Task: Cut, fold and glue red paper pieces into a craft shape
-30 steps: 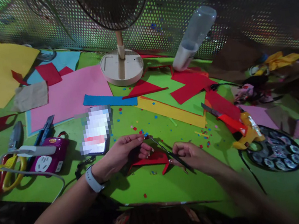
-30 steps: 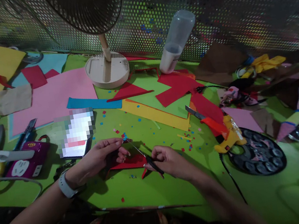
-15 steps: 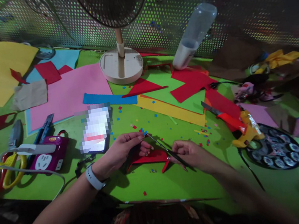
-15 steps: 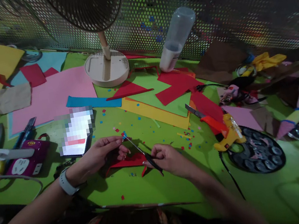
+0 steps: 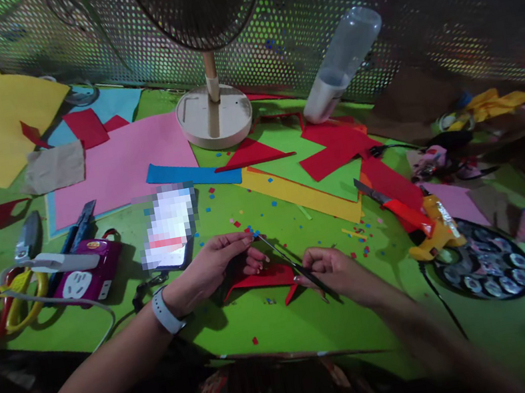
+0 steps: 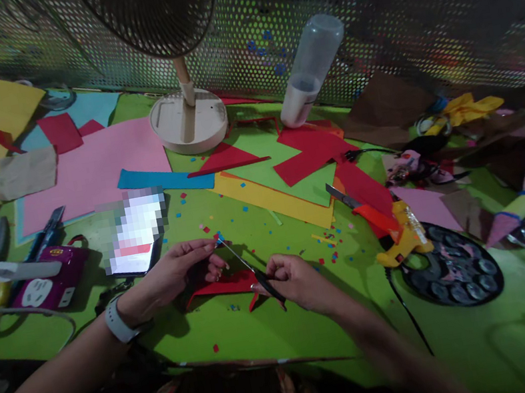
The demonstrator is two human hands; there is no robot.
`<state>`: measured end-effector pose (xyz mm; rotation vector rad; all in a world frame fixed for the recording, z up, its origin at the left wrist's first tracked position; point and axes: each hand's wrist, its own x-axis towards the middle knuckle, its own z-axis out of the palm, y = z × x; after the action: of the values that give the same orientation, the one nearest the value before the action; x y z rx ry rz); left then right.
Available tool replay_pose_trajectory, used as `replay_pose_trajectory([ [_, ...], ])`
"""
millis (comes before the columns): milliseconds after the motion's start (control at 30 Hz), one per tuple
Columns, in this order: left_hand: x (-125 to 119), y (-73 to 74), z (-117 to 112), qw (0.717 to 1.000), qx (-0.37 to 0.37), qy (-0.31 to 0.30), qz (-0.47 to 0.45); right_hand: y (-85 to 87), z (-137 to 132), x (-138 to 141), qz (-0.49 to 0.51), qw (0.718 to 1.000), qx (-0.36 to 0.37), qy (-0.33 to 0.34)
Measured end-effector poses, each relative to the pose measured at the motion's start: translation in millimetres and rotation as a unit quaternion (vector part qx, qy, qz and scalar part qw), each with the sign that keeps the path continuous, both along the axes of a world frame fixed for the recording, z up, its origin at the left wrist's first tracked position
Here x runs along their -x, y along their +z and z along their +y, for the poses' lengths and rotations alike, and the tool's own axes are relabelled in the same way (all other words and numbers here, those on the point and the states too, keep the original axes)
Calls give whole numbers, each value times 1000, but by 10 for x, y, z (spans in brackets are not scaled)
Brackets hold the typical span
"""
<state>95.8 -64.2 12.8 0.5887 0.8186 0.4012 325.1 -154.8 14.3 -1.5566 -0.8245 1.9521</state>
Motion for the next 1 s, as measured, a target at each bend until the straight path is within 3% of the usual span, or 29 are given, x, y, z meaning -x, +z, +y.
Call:
replay_pose_trajectory([
  [1000, 2, 6, -1, 999, 11, 2, 32, -7, 30, 1, -11, 1000, 0, -17],
])
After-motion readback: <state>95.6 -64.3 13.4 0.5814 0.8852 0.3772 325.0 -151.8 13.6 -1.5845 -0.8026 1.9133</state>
